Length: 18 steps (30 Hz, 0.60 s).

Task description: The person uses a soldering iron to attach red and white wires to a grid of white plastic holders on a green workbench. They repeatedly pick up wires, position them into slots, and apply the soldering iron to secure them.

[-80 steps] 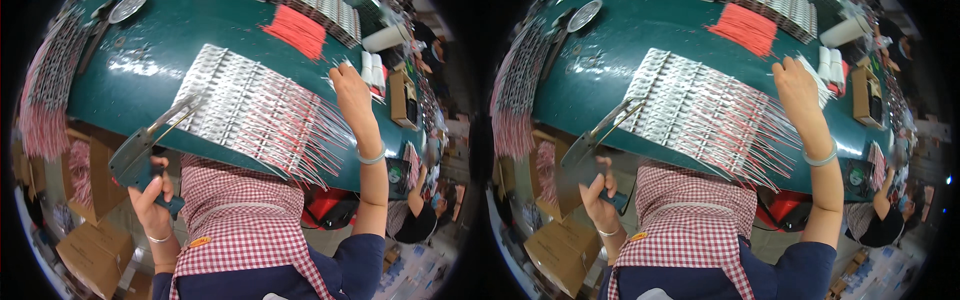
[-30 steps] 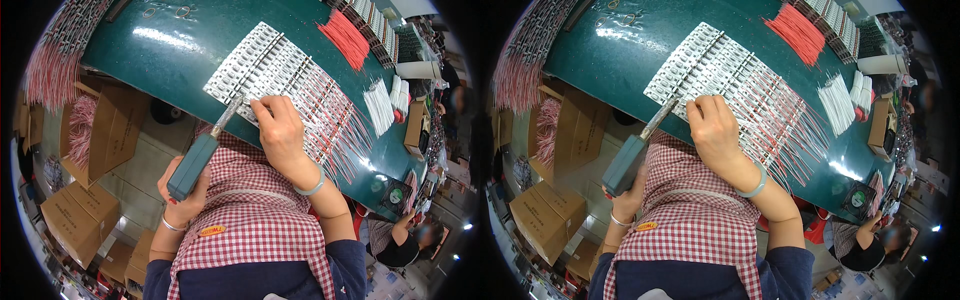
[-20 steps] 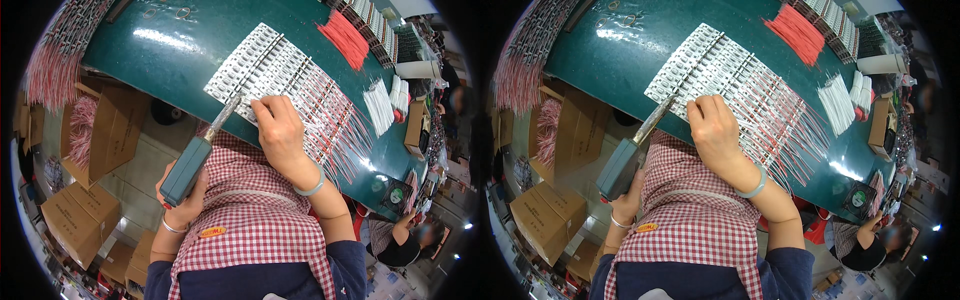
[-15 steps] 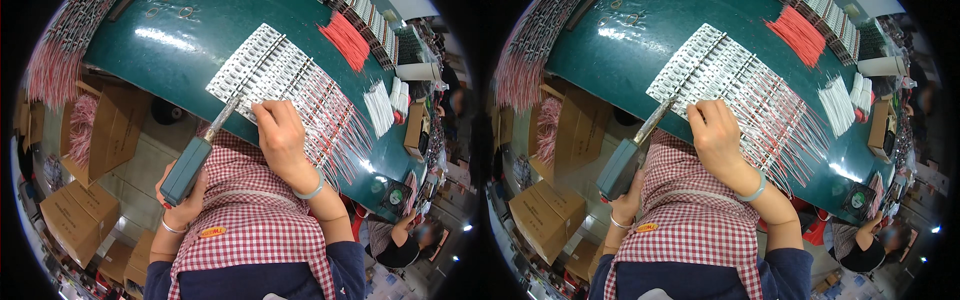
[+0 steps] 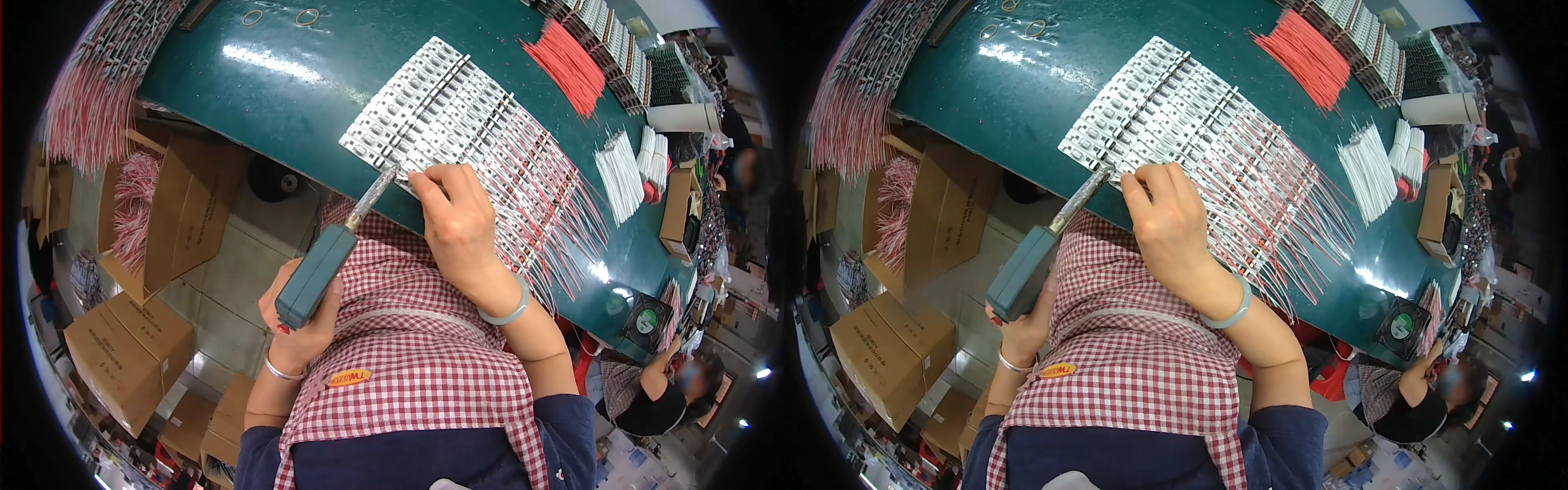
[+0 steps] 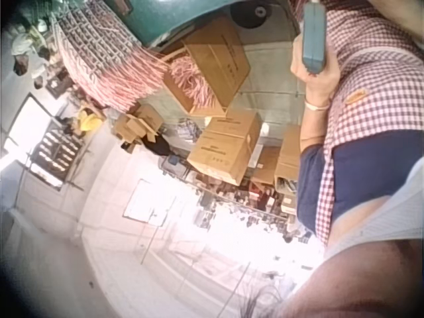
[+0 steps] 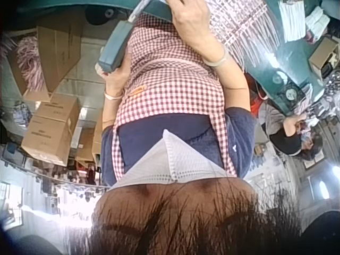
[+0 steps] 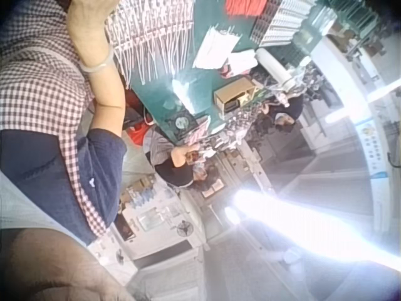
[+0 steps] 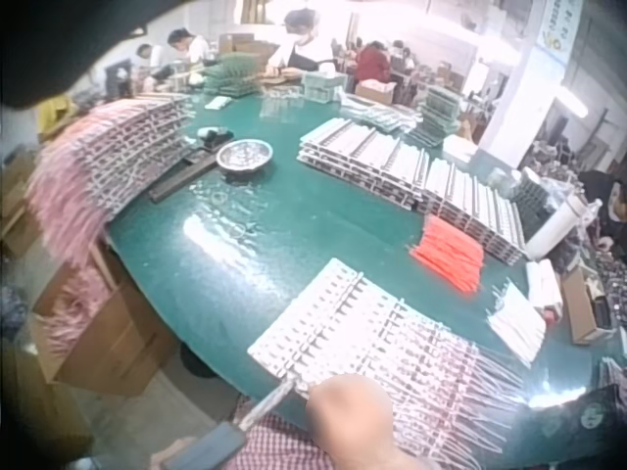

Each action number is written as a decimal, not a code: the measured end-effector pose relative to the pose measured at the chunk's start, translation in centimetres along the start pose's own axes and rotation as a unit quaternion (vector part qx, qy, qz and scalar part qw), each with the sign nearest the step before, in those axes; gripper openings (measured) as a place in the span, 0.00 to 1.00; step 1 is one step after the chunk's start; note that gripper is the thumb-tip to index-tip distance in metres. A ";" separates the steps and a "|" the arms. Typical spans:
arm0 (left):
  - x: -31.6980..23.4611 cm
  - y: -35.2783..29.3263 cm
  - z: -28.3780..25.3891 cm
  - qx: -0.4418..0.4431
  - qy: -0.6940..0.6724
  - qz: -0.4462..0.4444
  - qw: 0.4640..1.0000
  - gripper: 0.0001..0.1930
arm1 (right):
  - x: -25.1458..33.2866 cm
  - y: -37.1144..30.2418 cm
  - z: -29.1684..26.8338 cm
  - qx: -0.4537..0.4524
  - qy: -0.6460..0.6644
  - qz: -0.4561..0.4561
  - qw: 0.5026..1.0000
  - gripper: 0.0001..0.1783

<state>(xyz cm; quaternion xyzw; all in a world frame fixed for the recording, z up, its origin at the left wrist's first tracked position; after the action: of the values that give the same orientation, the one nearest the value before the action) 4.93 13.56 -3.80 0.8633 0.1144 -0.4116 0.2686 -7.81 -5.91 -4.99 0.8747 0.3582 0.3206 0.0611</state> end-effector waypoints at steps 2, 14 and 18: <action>-0.1 0.1 0.0 -0.002 0.003 0.000 1.000 0.11 | 0.0 0.0 0.0 0.004 0.002 0.000 1.000 0.15; 0.4 -1.0 -0.1 -0.014 0.000 0.000 1.000 0.10 | -0.5 -0.1 0.3 0.002 -0.013 -0.018 1.000 0.13; 0.7 -1.9 -0.1 -0.035 -0.027 -0.034 0.998 0.11 | -0.4 0.0 0.3 0.008 -0.013 -0.017 1.000 0.13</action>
<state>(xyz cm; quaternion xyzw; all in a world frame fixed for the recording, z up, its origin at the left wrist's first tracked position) 4.65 15.20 -5.04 0.8378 0.1509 -0.4390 0.2875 -7.86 -6.10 -5.37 0.8729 0.3749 0.3055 0.0644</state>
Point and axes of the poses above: each hand's wrist, its own y-axis towards the middle knuckle, its own z-axis out of the palm, x = y × z, the point moved 1 cm from there along y, towards the middle knuckle, and after that the axes turned 15 degrees about z, right-handed, at the moved point
